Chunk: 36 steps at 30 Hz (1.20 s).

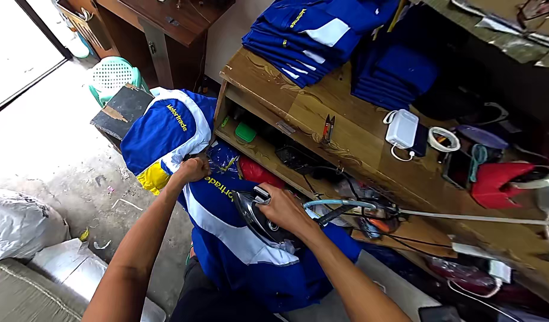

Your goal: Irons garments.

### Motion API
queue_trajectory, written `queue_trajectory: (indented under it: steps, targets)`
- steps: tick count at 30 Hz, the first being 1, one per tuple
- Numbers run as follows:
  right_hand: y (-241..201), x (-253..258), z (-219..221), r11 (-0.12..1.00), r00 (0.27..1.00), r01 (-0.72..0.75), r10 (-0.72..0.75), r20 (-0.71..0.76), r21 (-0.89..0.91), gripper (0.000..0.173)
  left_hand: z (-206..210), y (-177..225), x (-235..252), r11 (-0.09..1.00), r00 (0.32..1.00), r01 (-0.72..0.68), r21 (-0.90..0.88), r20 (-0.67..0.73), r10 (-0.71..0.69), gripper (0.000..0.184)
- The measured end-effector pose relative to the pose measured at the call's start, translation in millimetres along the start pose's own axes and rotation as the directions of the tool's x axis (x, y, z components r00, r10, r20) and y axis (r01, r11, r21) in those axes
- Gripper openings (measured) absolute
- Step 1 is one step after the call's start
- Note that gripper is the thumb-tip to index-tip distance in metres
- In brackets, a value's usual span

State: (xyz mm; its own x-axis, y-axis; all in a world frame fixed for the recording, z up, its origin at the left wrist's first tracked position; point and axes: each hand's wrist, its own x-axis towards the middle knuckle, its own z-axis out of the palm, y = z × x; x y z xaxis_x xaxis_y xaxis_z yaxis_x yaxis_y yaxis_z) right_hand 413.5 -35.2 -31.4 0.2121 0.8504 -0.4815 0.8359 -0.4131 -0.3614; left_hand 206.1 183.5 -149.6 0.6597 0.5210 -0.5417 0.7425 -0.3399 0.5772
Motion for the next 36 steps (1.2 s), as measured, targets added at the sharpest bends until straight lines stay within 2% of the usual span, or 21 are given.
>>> queue_trajectory:
  steps: [4, 8, 11, 15, 18, 20, 22, 24, 26, 27, 28, 29, 32, 36]
  targets:
    - [3.4, 32.8, -6.6, 0.998, 0.996, -0.057, 0.06, -0.071, 0.037, 0.038, -1.8, -12.1, -10.8, 0.988, 0.99, -0.083, -0.129, -0.126, 0.067, 0.025]
    - [1.1, 61.7, -13.8, 0.999, 0.993, -0.046, 0.047, -0.112, 0.011, 0.03, 1.7, -14.2, -11.4, 0.992, 0.986, -0.021, -0.125, -0.164, 0.0, 0.028]
    - [8.2, 65.1, -17.5, 0.998, 0.987, -0.036, 0.029, -0.157, -0.045, 0.031, 5.0, -5.3, -10.9, 0.995, 0.975, 0.025, -0.097, -0.219, -0.046, 0.026]
    - [31.0, 31.9, -34.6, 0.994, 0.982, -0.068, 0.052, -0.182, -0.082, 0.031, 1.9, 8.3, -7.8, 0.998, 0.918, 0.001, -0.07, -0.395, -0.029, 0.023]
    - [63.5, -11.1, -50.4, 0.995, 0.971, -0.089, 0.077, -0.228, -0.043, 0.032, -1.8, 14.1, -3.3, 0.999, 0.809, 0.035, 0.015, -0.588, -0.019, 0.024]
    - [88.3, -45.8, -58.6, 0.995, 0.962, -0.099, 0.096, -0.255, 0.0, 0.037, 3.4, 25.6, -5.0, 0.99, 0.757, -0.004, 0.141, -0.646, 0.096, 0.021]
    - [114.5, -82.2, -59.9, 0.989, 0.954, -0.148, 0.149, -0.26, 0.024, 0.043, 25.6, 58.3, -14.4, 0.946, 0.778, -0.188, 0.264, -0.548, 0.308, 0.021]
    - [140.6, -117.9, -53.5, 0.981, 0.938, -0.187, 0.196, -0.286, 0.058, 0.049, 78.3, 101.7, -25.8, 0.848, 0.826, -0.429, 0.312, -0.246, 0.508, 0.027]
    - [162.1, -151.9, -44.5, 0.975, 0.919, -0.204, 0.22, -0.327, 0.085, 0.051, 141.5, 148.4, -39.1, 0.797, 0.833, -0.541, 0.269, 0.04, 0.552, 0.046]
    - [169.1, -168.5, -40.8, 0.97, 0.909, -0.221, 0.242, -0.338, 0.099, 0.051, 168.4, 165.8, -39.6, 0.803, 0.842, -0.538, 0.256, 0.113, 0.528, 0.058]
    - [174.4, -184.6, -38.4, 0.962, 0.903, -0.247, 0.272, -0.333, 0.117, 0.053, 191.2, 177.1, -33.0, 0.813, 0.851, -0.524, 0.255, 0.112, 0.513, 0.065]
    - [178.0, -200.1, -37.5, 0.949, 0.896, -0.28, 0.313, -0.316, 0.144, 0.054, 209.2, 184.0, -20.2, 0.811, 0.848, -0.517, 0.272, 0.035, 0.529, 0.066]
    - [196.2, -235.5, -31.6, 0.905, 0.873, -0.364, 0.414, -0.259, 0.22, 0.058, 224.3, 202.9, 29.7, 0.818, 0.834, -0.471, 0.33, -0.134, 0.535, 0.061]
    - [215.5, -258.0, -18.4, 0.874, 0.859, -0.395, 0.461, -0.222, 0.283, 0.059, 208.1, 236.9, 74.0, 0.883, 0.915, -0.373, 0.285, -0.048, 0.402, 0.064]
